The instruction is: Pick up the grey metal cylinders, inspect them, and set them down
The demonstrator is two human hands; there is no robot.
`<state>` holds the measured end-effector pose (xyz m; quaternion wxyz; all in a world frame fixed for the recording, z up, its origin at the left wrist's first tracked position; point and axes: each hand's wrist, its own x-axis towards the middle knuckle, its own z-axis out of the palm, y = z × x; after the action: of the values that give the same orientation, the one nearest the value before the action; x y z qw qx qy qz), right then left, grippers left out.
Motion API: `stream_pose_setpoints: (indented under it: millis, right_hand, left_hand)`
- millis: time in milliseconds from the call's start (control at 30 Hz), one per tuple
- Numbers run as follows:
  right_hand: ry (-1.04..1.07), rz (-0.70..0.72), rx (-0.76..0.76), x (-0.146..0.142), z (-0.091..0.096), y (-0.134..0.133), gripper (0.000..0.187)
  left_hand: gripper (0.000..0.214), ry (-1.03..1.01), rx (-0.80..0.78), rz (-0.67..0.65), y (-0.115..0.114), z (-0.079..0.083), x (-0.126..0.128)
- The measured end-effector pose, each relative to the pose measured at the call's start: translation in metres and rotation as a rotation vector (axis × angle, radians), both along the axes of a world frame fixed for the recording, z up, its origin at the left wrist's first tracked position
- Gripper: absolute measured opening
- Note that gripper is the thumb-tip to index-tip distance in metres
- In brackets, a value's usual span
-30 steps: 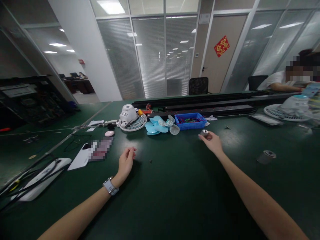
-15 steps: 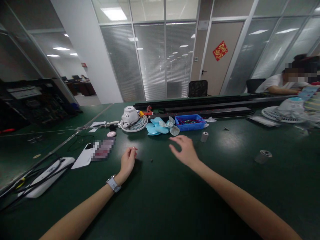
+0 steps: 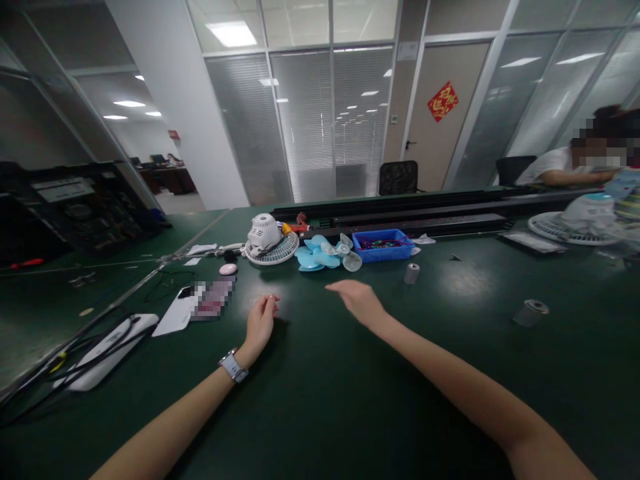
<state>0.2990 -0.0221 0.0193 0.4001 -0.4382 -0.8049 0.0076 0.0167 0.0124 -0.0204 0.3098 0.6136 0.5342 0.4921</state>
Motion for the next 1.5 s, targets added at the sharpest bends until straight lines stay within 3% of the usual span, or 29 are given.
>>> stream_pose_setpoints:
  millis: [133, 200, 300, 500, 767, 1067, 1233, 1500]
  right_hand:
    - [0.329, -0.518, 0.243, 0.104, 0.017, 0.012, 0.022]
    - [0.42, -0.612, 0.27, 0.144, 0.013, 0.018, 0.023]
    - [0.55, -0.647, 0.192, 0.174, -0.002, 0.022, 0.033]
    - [0.698, -0.632, 0.081, 0.179, -0.025, 0.031, 0.041]
    - [0.731, -0.585, 0.046, 0.188, -0.036, 0.037, 0.034]
    - [0.765, -0.545, 0.03, 0.187, -0.044, 0.035, 0.04]
    - [0.773, -0.56, 0.013, 0.185, -0.053, 0.034, 0.062]
    - [0.669, -0.628, -0.225, 0.198, -0.071, 0.037, 0.07]
  left_hand:
    - [0.041, 0.004, -0.017, -0.009, -0.001, 0.002, 0.002]
    - [0.041, 0.009, -0.016, -0.012, -0.001, 0.003, 0.003]
    - [0.042, 0.015, -0.011, -0.012, -0.001, 0.003, 0.002]
    - [0.044, 0.029, 0.003, -0.017, -0.001, 0.0, 0.001]
    - [0.043, 0.064, -0.016, -0.044, -0.002, 0.002, 0.001]
    - [0.04, 0.095, -0.015, -0.047, -0.001, 0.0, 0.002]
    - [0.038, 0.078, 0.032, -0.073, -0.001, 0.011, -0.008]
    - [0.045, -0.027, -0.009, -0.089, 0.002, 0.007, -0.017]
